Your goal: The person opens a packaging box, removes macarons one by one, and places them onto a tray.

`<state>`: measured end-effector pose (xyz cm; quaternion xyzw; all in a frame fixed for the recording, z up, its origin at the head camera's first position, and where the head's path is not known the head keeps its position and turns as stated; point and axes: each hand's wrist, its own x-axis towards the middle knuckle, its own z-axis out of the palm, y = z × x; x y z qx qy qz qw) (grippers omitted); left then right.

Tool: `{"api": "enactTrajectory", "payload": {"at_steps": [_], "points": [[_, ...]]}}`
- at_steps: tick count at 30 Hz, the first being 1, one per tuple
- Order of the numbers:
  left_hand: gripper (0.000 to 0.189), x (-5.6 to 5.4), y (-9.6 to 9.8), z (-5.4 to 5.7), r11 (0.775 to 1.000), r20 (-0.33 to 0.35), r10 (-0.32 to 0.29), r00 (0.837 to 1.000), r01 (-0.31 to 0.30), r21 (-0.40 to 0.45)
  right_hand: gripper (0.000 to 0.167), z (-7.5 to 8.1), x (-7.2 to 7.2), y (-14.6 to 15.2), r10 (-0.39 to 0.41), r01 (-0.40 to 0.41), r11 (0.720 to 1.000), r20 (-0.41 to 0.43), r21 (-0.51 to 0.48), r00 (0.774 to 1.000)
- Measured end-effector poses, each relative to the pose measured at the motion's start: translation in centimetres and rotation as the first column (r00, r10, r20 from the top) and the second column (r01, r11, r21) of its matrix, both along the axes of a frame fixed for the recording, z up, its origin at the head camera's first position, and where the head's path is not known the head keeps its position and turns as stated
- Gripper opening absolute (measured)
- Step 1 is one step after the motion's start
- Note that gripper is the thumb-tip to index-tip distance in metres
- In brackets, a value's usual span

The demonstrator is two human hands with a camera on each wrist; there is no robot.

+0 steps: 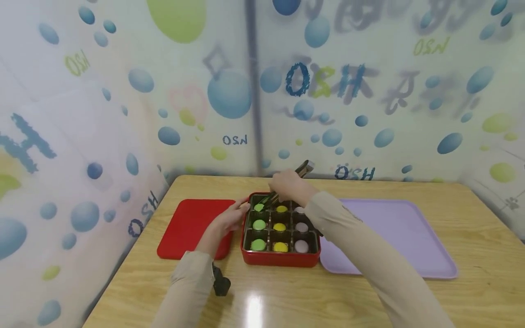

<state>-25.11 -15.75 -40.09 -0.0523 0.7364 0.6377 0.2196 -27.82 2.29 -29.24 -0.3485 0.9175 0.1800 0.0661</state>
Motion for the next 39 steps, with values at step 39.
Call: {"api": "enactTrajectory", "payload": {"at_steps": [39], "points": [[0.052,0.0,-0.4,0.0,0.999,-0.003,-0.028,1.000,0.028,-0.039,0.041,3.4,1.6,12.9,-0.063,0.043,0.958,-0.061,-0.284,0.996]]}}
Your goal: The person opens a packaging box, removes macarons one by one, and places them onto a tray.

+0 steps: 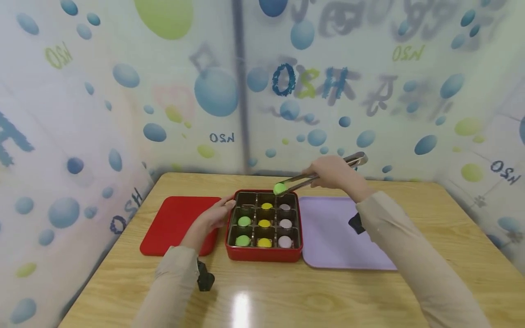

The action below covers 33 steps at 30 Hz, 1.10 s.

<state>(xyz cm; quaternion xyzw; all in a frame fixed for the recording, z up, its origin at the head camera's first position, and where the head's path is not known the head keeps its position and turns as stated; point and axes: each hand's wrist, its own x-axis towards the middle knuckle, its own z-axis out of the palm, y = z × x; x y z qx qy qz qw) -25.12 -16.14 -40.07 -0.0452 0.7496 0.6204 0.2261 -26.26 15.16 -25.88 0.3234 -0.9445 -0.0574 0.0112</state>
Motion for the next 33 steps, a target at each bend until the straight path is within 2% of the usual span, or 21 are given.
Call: {"api": "enactTrajectory", "payload": {"at_steps": [9,13,18,24,28,33], "points": [[0.054,0.1,-0.4,0.2,0.999,-0.011,-0.033,0.999,0.033,-0.014,0.040,0.2,0.6,3.6,-0.062,0.062,0.998,0.013,0.016,0.998],[0.053,0.1,-0.4,0.1,0.999,-0.008,-0.041,0.999,0.041,-0.015,0.038,-0.5,0.5,5.0,-0.085,0.084,0.996,0.039,0.014,0.996],[0.053,0.0,-0.2,-0.1,0.999,-0.012,-0.042,0.999,0.041,-0.012,0.036,-2.0,0.3,6.5,-0.129,0.124,0.990,0.072,0.065,0.989],[0.053,-0.2,-0.1,-0.3,1.000,-0.015,-0.026,1.000,0.026,0.000,0.035,-3.5,-0.4,6.8,-0.133,0.121,0.988,0.133,0.099,0.982],[0.053,0.1,0.0,-0.4,1.000,-0.014,-0.020,1.000,0.019,-0.003,0.034,-4.2,-0.7,6.8,-0.128,0.112,0.988,0.150,0.108,0.980],[0.052,0.4,0.0,-0.2,1.000,-0.021,0.000,1.000,0.000,-0.025,0.035,-4.5,-1.0,6.2,-0.162,0.141,0.982,0.186,0.123,0.969]]}}
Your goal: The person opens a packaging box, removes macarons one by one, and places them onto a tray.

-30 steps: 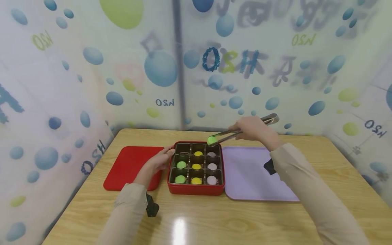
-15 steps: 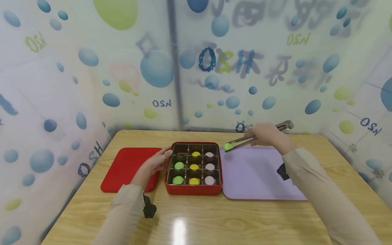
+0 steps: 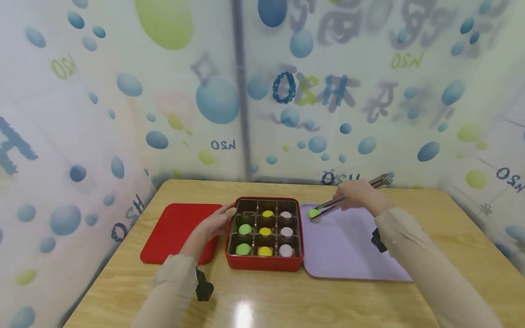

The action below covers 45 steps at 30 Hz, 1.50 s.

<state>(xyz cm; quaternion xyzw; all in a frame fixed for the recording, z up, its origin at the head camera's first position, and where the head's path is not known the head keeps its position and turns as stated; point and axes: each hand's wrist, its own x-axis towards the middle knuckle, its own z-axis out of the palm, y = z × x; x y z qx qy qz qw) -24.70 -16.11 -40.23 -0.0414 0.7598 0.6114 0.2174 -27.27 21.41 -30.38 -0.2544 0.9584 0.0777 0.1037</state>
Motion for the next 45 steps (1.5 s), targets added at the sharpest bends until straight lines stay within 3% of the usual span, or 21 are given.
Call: {"api": "enactTrajectory", "payload": {"at_steps": [5,14,26,35,45], "points": [[0.052,0.0,0.1,0.1,1.000,0.001,0.002,1.000,-0.002,-0.008,0.032,0.3,0.5,-0.5,-0.024,0.024,1.000,0.025,0.017,0.999],[0.053,-0.1,0.0,-0.1,1.000,0.004,0.004,1.000,-0.004,0.003,0.035,0.6,0.9,-0.8,-0.006,0.007,0.999,-0.020,0.048,1.000],[0.054,0.1,-0.2,0.0,1.000,0.000,0.010,1.000,-0.010,-0.023,0.047,0.6,1.1,2.2,0.026,-0.028,0.986,-0.017,-0.164,1.000],[0.053,-0.1,0.2,0.2,1.000,0.029,0.022,0.999,-0.023,0.008,0.047,1.1,1.2,2.2,0.039,-0.048,0.977,-0.044,-0.208,0.998],[0.051,-0.4,0.3,0.4,0.999,0.055,0.049,0.997,-0.050,0.011,0.047,2.7,1.2,-0.3,0.073,-0.095,0.969,-0.107,-0.226,0.992]]}}
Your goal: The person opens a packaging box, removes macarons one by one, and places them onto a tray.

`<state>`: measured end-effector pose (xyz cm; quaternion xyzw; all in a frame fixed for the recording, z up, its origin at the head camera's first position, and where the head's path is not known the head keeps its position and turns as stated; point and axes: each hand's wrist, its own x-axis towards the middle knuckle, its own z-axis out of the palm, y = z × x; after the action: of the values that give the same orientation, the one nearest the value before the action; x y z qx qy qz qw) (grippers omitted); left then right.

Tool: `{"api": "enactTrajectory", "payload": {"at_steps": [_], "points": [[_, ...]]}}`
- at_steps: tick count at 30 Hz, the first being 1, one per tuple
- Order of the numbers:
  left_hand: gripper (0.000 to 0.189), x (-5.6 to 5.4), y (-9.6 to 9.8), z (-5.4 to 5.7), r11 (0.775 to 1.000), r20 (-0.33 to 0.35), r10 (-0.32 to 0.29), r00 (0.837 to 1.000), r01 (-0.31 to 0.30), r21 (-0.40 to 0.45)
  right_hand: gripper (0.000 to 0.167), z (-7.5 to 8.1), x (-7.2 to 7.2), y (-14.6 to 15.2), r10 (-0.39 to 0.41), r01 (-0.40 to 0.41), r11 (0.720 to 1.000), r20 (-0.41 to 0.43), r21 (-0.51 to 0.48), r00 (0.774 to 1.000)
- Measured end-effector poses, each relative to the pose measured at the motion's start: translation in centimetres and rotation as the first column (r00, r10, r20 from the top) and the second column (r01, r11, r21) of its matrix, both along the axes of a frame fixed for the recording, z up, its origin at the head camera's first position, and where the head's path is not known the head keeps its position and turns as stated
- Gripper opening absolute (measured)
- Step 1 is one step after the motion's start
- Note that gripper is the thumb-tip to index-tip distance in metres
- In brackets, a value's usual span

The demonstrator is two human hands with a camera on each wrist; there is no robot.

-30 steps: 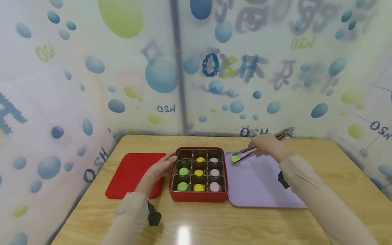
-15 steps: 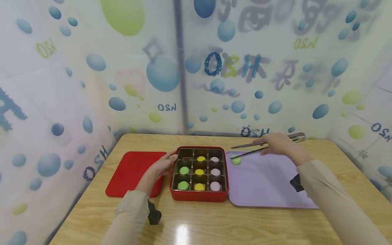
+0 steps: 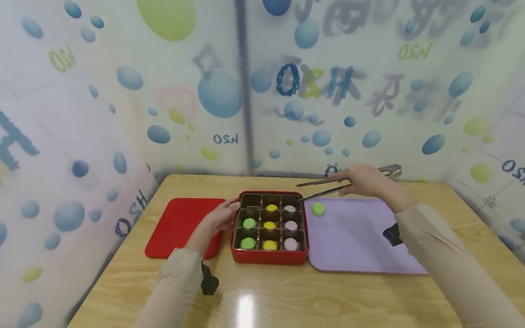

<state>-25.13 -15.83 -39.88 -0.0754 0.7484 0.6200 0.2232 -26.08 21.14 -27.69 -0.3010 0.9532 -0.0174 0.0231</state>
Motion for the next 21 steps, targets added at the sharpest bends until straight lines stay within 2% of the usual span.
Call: {"api": "enactTrajectory", "payload": {"at_steps": [6,14,21], "points": [[0.053,-0.2,0.1,0.1,1.000,0.003,0.004,1.000,-0.004,0.024,0.048,-0.1,-0.2,-2.6,0.037,-0.037,0.999,0.001,-0.009,0.999],[0.052,-0.1,0.0,0.0,0.998,0.007,0.032,0.999,-0.032,0.053,0.046,-0.4,-0.2,-7.2,0.177,-0.179,0.983,-0.048,-0.044,0.983],[0.053,0.2,-0.2,-0.2,0.998,0.017,0.039,0.999,-0.040,0.052,0.044,-0.1,0.3,-10.8,0.240,-0.240,0.971,-0.052,0.008,0.969]]}}
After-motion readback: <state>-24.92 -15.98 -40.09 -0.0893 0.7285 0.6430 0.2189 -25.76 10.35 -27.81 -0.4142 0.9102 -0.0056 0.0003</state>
